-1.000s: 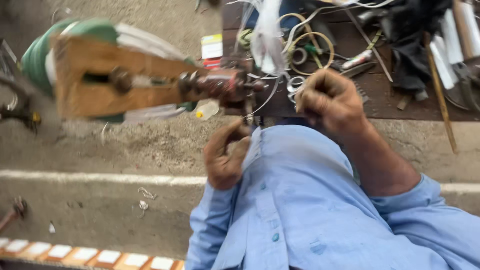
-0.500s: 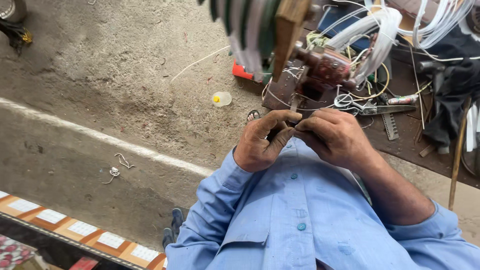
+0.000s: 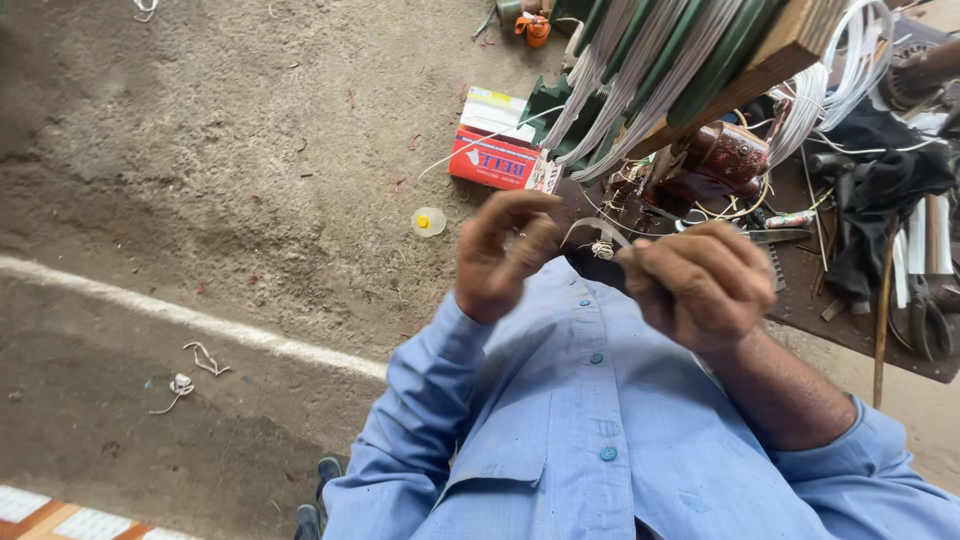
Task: The person winds white wire from a large coil onto a reel mounted on a wooden frame with a motor, guiding the wire by hand and cutting it with scissors. They then handle the wound coil, lift it off the reel, and place it on the workbench.
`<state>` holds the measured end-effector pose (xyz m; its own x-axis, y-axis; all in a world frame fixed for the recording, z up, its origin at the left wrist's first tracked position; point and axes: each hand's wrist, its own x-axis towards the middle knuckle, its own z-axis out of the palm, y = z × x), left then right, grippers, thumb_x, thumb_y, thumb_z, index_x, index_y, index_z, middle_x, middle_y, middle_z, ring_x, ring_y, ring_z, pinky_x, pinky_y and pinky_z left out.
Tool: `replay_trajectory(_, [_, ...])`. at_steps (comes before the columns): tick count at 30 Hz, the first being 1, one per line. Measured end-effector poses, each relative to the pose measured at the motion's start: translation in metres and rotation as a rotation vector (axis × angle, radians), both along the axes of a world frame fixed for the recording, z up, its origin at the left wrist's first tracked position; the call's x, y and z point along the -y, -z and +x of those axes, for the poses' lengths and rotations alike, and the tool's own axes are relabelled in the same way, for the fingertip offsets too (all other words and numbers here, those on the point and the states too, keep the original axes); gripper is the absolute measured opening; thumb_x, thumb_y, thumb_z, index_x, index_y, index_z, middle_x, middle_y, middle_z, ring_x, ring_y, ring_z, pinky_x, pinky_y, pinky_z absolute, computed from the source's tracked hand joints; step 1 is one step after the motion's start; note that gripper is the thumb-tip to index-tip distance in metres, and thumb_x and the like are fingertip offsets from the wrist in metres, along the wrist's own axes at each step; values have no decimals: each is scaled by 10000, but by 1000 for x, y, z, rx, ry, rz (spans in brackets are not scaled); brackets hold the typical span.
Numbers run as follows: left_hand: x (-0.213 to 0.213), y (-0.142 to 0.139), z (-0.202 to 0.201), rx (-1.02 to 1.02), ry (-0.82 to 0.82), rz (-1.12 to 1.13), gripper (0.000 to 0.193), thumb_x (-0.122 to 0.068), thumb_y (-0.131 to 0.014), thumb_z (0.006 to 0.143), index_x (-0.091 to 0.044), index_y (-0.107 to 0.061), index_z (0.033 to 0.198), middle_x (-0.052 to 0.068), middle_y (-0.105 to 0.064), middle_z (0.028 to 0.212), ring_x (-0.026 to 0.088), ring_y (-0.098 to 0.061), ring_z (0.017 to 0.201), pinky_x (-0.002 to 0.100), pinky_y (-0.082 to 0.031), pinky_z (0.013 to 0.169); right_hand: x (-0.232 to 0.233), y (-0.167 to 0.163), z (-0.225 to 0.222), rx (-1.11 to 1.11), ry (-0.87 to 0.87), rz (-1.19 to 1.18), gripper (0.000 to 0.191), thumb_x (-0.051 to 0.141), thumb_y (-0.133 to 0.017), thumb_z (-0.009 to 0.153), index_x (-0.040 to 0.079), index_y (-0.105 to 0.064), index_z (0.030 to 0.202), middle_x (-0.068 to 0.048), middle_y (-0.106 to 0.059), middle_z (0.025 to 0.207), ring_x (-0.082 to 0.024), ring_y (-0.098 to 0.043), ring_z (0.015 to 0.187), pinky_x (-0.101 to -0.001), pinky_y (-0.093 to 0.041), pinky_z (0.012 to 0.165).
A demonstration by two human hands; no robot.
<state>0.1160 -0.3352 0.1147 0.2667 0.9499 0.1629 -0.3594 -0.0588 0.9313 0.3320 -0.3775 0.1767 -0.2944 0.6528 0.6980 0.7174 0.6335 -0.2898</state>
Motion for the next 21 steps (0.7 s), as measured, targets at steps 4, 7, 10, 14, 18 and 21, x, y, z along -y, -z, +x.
replay_trajectory(4, [-44,28,-37,301,-207,-6,215,-161,-551,1059,1,-691,1040,75,-663,801,117,-557,632,244,-467,577,-7,-22,-6,2,67,85,200,35,-873,954,42,-673,958,-57,-664,819,-199,-622,691,-321,-523,589])
replay_trajectory(7, [-78,61,-55,373,-31,-104,258,-124,-481,1006,16,-696,982,98,-674,776,159,-579,637,284,-482,615,-15,-32,-14,141,111,139,141,36,-841,914,36,-710,964,-42,-644,806,-209,-606,678,-352,-484,610])
replay_trajectory(10, [-91,100,-31,266,-95,-166,255,-89,-478,969,31,-703,959,111,-692,820,170,-610,708,308,-507,695,-26,-36,-23,263,156,100,126,86,-834,937,56,-717,973,-27,-630,813,-207,-600,700,-361,-477,633])
replay_trajectory(14, [-78,120,-6,-49,-245,-6,297,-90,-578,908,48,-678,1151,150,-682,1163,212,-629,1093,346,-500,986,-39,-34,-37,366,247,86,165,124,-849,912,73,-693,894,-24,-591,760,-202,-581,686,-365,-468,611])
replay_trajectory(18, [-85,92,5,-14,-88,265,564,-71,-653,912,-7,-529,1458,115,-597,1451,235,-520,1437,359,-357,1245,-39,-39,-50,430,270,70,154,105,-835,861,61,-688,875,-33,-544,748,-222,-561,705,-369,-470,622])
replay_trajectory(21, [-112,63,7,-57,53,486,641,-94,-695,860,-30,-512,1471,125,-554,1475,235,-508,1437,376,-387,1269,-37,-42,-57,455,280,54,202,112,-860,862,76,-667,816,-17,-500,705,-208,-531,665,-366,-452,591])
